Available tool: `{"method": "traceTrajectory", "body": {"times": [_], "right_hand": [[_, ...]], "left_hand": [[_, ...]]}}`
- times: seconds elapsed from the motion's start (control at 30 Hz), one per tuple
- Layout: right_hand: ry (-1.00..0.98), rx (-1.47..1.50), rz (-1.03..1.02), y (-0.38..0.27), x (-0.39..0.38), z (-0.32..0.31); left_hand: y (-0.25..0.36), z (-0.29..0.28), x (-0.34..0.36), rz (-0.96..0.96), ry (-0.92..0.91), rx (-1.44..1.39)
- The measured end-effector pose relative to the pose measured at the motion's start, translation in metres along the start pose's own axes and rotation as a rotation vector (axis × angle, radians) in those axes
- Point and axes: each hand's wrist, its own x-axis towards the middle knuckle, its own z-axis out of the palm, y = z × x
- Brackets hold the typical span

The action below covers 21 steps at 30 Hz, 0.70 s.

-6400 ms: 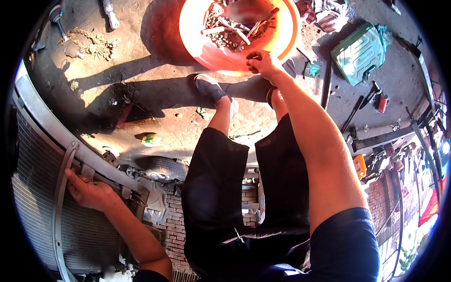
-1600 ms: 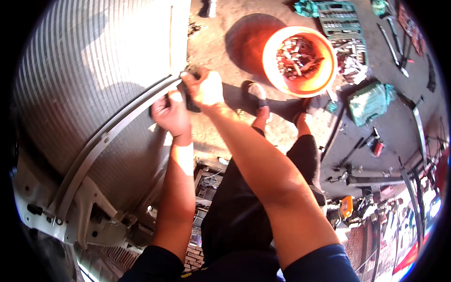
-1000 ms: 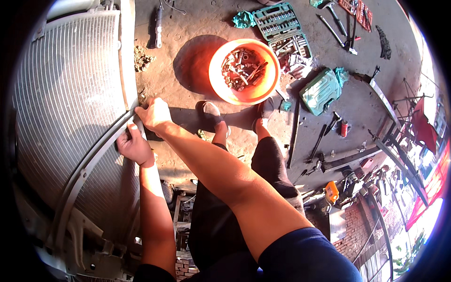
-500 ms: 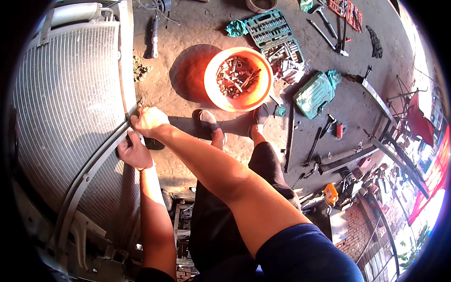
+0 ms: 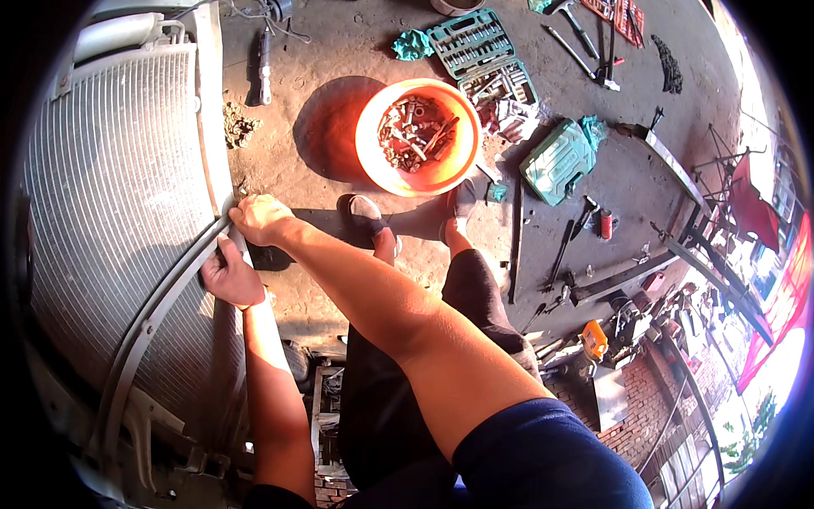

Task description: The person organizes fasteners in a bowl, removes brackets from a car radiator using a wrench, and picks up a new radiator component.

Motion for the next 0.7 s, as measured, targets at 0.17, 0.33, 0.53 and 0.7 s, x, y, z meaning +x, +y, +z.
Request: {"method": "traceTrajectory", "body": {"times": [0.17,0.33,0.53,0.7], "right_hand": [[-0.038,0.179,0.019,0.005,-0.003,-0.007],[-0.071,-0.135,-0.147,0.007,0.000,-0.003],[-0.008,0.047,-0.128,0.007,-0.004,-0.007],[-0.049,0.230,-0.018,0.011,-0.004,-0.013]], "left_hand": [[0.008,0.004,-0.001,0.007,0.003,-0.060],[0.009,0.002,-0.002,0.001,-0.051,-0.013],[0.001,0.000,0.000,-0.033,-0.034,-0.005],[0.010,0.008,0.000,-0.036,-0.018,-0.060]]}}
